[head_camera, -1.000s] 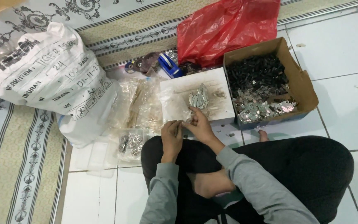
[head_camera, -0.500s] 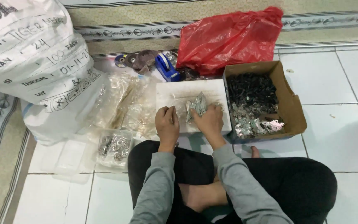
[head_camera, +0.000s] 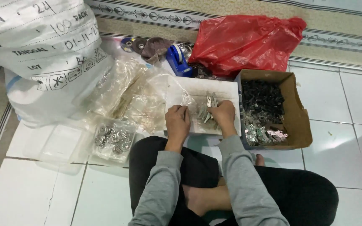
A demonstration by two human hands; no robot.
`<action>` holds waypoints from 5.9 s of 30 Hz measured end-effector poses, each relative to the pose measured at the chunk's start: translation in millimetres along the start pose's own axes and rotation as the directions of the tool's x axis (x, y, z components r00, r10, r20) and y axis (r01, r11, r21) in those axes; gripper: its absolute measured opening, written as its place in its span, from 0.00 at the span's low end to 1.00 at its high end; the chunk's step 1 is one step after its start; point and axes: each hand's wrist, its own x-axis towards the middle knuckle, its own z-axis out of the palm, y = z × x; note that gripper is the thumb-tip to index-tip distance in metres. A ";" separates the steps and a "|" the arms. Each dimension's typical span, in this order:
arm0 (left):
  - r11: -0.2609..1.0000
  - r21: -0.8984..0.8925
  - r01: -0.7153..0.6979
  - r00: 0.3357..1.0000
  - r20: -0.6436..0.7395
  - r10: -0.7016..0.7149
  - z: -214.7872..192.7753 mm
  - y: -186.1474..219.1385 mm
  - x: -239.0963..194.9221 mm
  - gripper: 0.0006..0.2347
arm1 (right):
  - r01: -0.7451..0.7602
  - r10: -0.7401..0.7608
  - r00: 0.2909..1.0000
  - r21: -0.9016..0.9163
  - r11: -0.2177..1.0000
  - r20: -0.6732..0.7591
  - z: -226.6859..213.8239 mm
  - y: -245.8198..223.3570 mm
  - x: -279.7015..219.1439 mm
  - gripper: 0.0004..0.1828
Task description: The person sits on the floor and sorts small metal hardware parts from a cardboard box into a white tray and plastic bags. They pick up items, separate them by type, and place them into the tray or bags.
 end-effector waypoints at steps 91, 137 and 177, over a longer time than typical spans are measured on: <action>0.956 -0.271 -0.109 0.991 0.047 0.126 -11.6 23.9 13.3 0.10 | -0.040 0.020 0.998 0.383 0.923 0.055 -24.6 18.4 -25.4 0.23; 0.997 0.050 -0.067 0.998 0.013 0.066 12.5 17.1 8.7 0.16 | 0.211 -0.240 0.966 -0.244 0.947 -0.095 16.1 22.4 -22.8 0.13; 0.973 -0.229 -0.022 1.000 0.017 0.027 -5.0 23.3 9.5 0.09 | 0.019 0.005 0.996 -0.262 0.965 0.090 6.4 -3.3 -21.7 0.16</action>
